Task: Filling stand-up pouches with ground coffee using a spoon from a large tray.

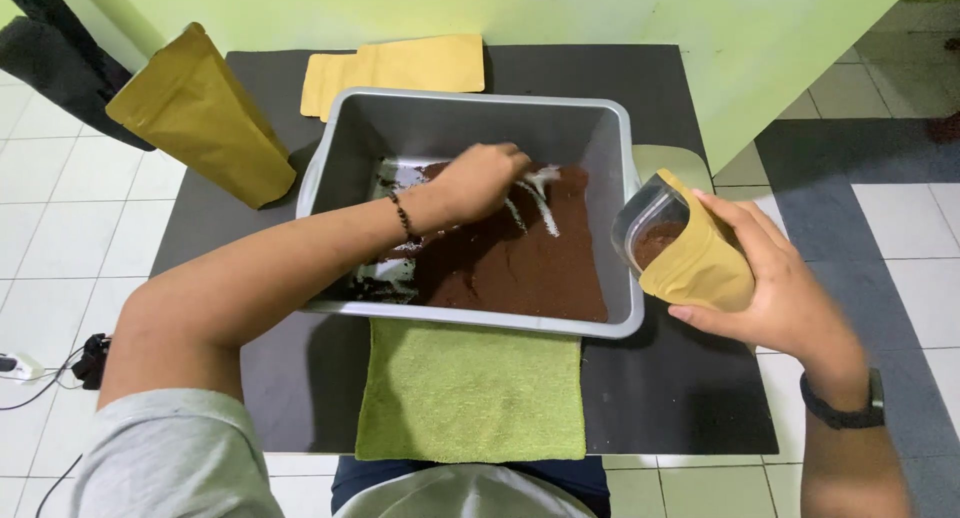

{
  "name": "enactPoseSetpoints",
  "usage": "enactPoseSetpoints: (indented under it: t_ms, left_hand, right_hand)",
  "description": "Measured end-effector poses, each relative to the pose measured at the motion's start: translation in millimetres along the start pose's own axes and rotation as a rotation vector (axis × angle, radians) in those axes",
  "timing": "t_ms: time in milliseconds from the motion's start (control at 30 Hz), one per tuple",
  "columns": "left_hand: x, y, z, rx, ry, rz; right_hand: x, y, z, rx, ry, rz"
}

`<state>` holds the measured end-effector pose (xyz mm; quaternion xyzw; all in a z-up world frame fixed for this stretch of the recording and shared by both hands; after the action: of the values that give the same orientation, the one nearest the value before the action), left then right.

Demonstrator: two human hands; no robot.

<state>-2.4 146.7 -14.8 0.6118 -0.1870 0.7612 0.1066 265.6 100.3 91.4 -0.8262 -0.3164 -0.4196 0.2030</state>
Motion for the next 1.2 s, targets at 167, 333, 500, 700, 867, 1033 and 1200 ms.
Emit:
enactPoseSetpoints:
  t_ms: [167,333,500,700,867,1033,1200]
  left_hand:
    - [27,21,83,-0.316,0.225,-0.107]
    - [-1,42,79,0.094,0.658,-0.462]
    - [-2,64,63,0.349,0.793,-0.525]
    - [66,89,61,0.546,0.736,-0.488]
    - [130,105,61,0.648,0.724,-0.406]
    - [168,98,68,0.594,0.691,-0.306]
    - [164,59,98,0.313,0.587,-0.138]
  right_hand:
    - [2,5,7,-0.023,-0.017,0.0]
    - [1,3,8,-0.04,-0.001,-0.025]
    - [-3,-3,3,0.056,0.046,-0.024]
    - [-4,-11,-3,0.036,0.091,-0.073]
    - [-3,-20,-18,0.051,0.087,-0.093]
    - [-9,-26,-30,0.014,0.096,-0.146]
    - [-8,-33,-50,0.069,0.059,-0.141]
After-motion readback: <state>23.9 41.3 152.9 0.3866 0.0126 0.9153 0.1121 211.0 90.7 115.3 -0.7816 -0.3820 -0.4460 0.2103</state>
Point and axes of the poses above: each hand's wrist, its own y-axis away from the middle knuckle, its own x-axis out of the back of the hand, z = x × y, the point moved 10 cm from there along -y, towards the middle knuckle, and after that the axes turned 3 degrees about -z, right-handed, at the moved point
